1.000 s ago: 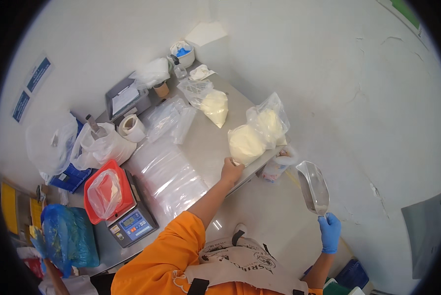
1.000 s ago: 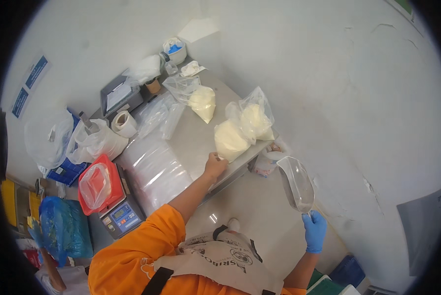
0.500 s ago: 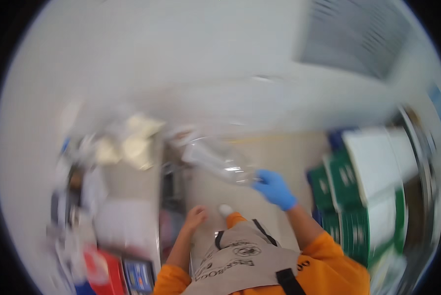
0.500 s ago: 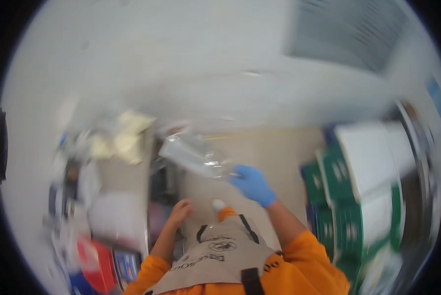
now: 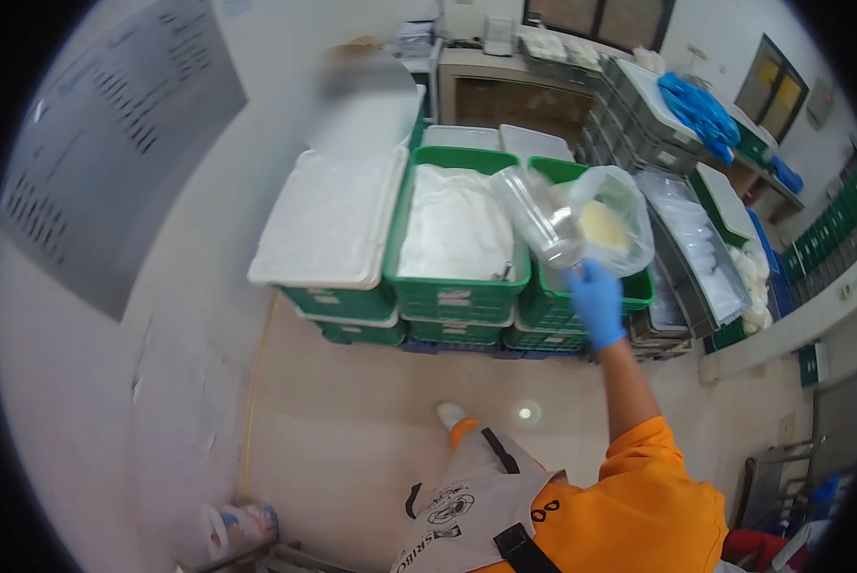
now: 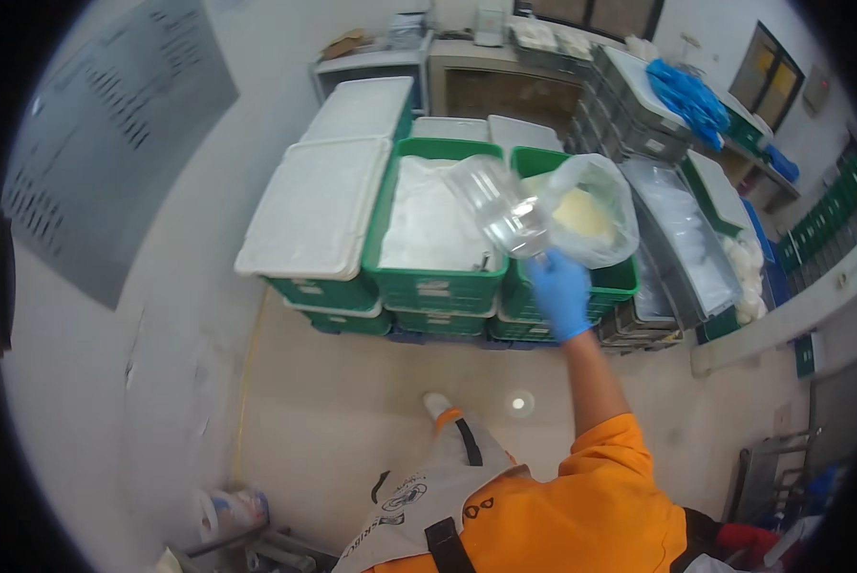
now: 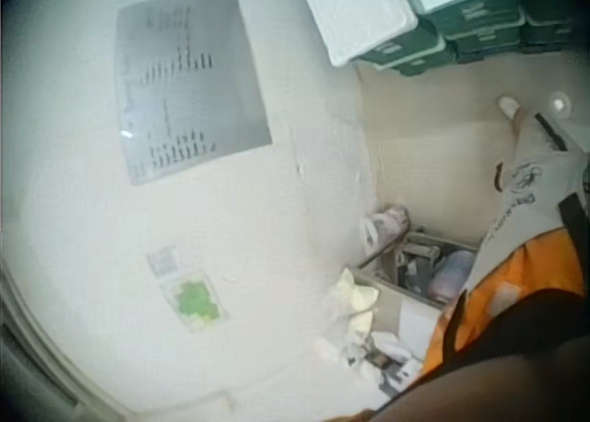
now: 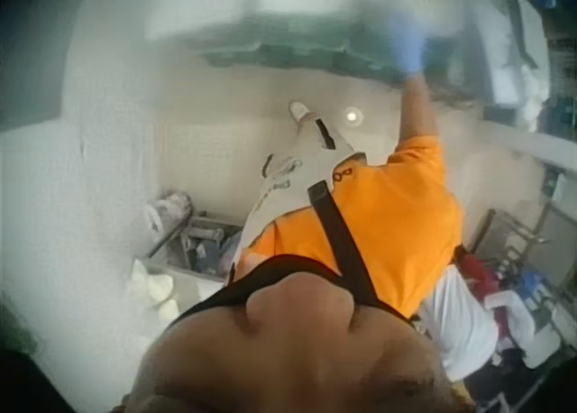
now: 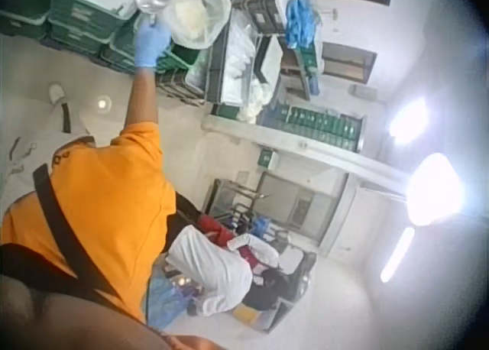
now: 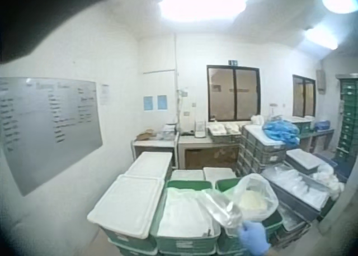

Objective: The person scoops white powder from a large green bin into small plastic bags and weighs each bag on a digital scale until reaching a target weight.

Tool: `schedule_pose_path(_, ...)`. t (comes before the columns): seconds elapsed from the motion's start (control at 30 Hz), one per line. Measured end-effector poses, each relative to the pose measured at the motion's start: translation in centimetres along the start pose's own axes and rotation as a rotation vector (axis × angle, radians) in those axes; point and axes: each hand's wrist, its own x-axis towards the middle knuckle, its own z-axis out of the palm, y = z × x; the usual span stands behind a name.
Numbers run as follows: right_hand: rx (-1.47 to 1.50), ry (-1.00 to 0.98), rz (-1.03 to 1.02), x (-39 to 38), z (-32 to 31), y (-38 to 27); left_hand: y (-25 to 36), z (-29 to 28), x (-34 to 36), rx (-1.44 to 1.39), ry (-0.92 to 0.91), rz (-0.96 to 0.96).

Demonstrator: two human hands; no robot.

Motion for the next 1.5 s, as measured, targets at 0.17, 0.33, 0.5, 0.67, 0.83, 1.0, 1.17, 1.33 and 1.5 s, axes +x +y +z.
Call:
schedule_pose_path(0.17, -0.586, -0.191, 0.215, 16.5, -6.2, 13.3, 6.9, -1.4, 2.2, 0.678, 0.090, 0.401)
schedule_pose_path(0.33, -0.933, -0.717, 0.255, 26.9, 5.8, 31.7, 26.5, 7.3, 6.4, -0.471, 0.516, -0.064)
schedule_pose_path(0.5, -0.864, -0.647, 0.515, 27.7, 17.8, 45.6, 46.6, 19.2, 5.1, -0.128, 0.174, 0.173)
schedule_pose_path(0.67, -0.716, -0.570, 0.669, 24.4, 19.1, 44.7, 55.3, 26.6, 2.1, 0.107, -0.103, 0.411)
schedule_pose_path(0.83, -0.776, -0.573, 0.550, 29.4, 19.6, 47.0, 59.3, 28.4, -0.3, 0.138, -0.091, 0.371)
schedule_pose_path(1.0, -0.888, -0.572, 0.348, 36.3, 24.6, 52.1, 63.1, 30.2, 0.1, 0.126, -0.055, 0.435)
schedule_pose_path(1.17, -0.755, -0.601, 0.163, 35.4, 23.9, 53.8, 67.5, 36.3, -1.5, 0.143, -0.133, 0.623)
schedule_pose_path(1.33, -0.620, -0.715, 0.102, 33.5, 27.8, 49.6, 79.4, 45.6, -4.1, 0.866, -0.109, 1.272)
schedule_pose_path(1.5, -0.458, -0.681, 0.281, 32.6, 28.4, 46.1, 86.6, 54.0, -0.2, 0.987, -0.051, 1.273)
